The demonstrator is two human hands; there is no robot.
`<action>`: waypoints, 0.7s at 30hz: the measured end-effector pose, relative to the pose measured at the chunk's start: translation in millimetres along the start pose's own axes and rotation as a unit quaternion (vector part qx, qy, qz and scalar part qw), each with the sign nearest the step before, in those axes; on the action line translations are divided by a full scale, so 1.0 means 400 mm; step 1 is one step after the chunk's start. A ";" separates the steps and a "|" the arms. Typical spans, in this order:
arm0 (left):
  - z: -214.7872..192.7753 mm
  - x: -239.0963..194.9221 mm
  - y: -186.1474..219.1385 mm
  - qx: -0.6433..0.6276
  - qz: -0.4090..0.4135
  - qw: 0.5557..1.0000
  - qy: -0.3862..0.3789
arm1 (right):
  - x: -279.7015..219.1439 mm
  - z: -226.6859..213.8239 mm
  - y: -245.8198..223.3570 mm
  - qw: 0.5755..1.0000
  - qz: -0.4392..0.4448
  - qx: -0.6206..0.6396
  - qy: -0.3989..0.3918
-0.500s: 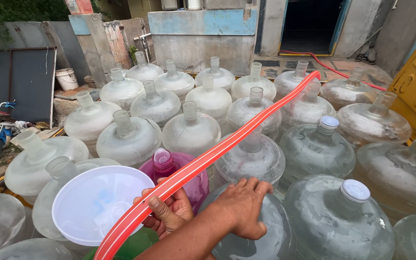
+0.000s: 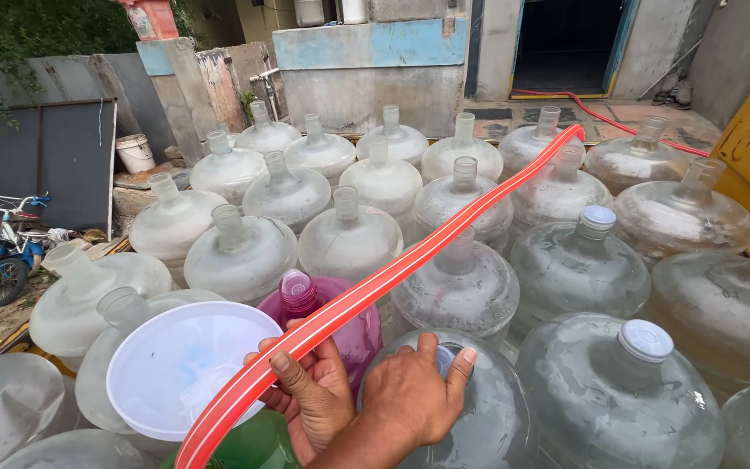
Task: The person fills large water dispenser jugs arranged in a cart using a red hose, holding the hose in each jug opening while water flows in, and caps the filled jugs. A white funnel with spare caps rests on the jugs as the person works across the row.
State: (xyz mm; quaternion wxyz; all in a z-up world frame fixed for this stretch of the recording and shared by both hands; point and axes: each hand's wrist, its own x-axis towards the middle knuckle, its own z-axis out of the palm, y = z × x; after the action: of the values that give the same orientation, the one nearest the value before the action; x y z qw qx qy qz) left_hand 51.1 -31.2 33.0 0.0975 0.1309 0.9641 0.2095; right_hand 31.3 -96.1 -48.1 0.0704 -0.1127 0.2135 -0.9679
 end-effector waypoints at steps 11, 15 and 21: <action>0.078 0.068 0.013 -0.043 0.068 0.995 0.061 | 0.011 -0.034 0.006 0.997 0.009 0.034 -0.068; 0.096 0.086 0.023 0.003 0.053 0.995 0.083 | 0.014 -0.026 -0.005 0.995 0.027 0.054 -0.082; 0.115 0.112 0.017 0.106 0.075 0.986 0.100 | 0.013 -0.012 -0.001 0.994 0.027 0.072 -0.082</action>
State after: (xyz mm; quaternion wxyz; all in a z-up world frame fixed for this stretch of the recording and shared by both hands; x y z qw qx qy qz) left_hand 21.4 5.4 -10.9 -0.0298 0.1914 0.9731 0.1245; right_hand 24.9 -94.8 -51.3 0.1216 -0.1809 0.1395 -0.9659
